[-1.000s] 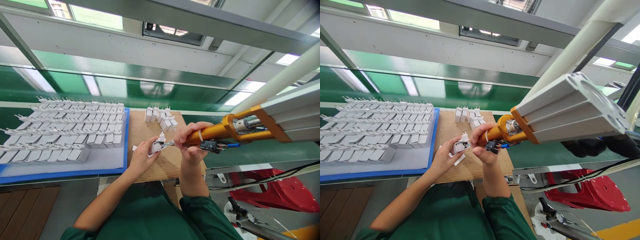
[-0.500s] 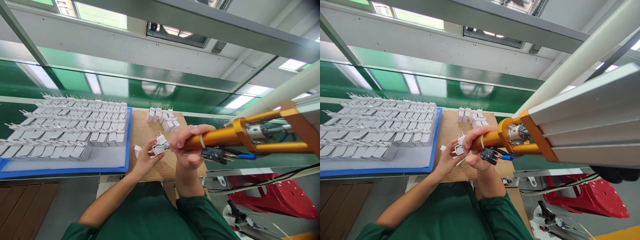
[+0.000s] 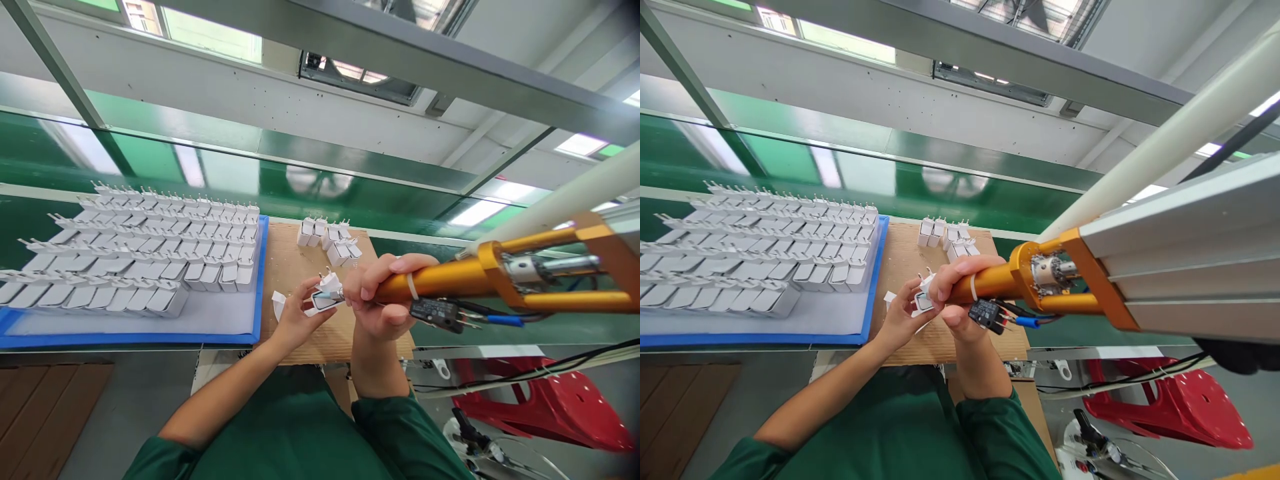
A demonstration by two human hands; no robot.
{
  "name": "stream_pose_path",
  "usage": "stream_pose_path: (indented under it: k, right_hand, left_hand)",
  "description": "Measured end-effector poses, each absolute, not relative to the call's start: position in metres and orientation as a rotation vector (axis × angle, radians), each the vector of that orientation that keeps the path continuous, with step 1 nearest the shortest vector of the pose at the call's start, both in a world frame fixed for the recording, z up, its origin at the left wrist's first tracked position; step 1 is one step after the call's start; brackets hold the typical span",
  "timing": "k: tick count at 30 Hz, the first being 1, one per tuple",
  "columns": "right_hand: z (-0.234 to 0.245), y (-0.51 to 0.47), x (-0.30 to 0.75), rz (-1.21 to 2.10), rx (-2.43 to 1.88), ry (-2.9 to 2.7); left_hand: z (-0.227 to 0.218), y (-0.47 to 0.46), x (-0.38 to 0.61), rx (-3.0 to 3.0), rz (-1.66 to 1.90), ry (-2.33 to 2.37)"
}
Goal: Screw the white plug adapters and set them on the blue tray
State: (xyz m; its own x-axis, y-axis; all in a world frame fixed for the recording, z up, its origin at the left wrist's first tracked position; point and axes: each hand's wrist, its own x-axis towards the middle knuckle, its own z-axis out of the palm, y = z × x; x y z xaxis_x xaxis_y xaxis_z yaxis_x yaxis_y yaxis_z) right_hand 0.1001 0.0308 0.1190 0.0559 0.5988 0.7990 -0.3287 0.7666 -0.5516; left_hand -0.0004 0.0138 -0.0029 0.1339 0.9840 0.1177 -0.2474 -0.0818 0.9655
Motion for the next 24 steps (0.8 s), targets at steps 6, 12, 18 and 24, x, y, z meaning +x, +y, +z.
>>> stream_pose_path:
  k: [6, 12, 18, 24]
  right_hand:
    - [0.1206, 0.0304, 0.1019, 0.715, -0.238, -1.360]
    - [0.1208, 0.0293, 0.1014, 0.723, -0.222, -1.361]
    - [0.1199, 0.0310, 0.1019, 0.740, -0.176, -1.344]
    - [0.1184, 0.0317, 0.1035, 0.737, -0.161, -1.347]
  left_hand:
    - [-0.0041, 0.0137, -0.0013, 1.157, 1.295, 0.851]
    - [-0.0043, 0.0131, -0.0015, 1.155, 1.311, 0.845]
    - [-0.0026, 0.0123, -0.0014, 1.162, 1.301, 0.849]
    - [-0.0074, 0.0122, 0.0003, 1.166, 1.316, 0.851]
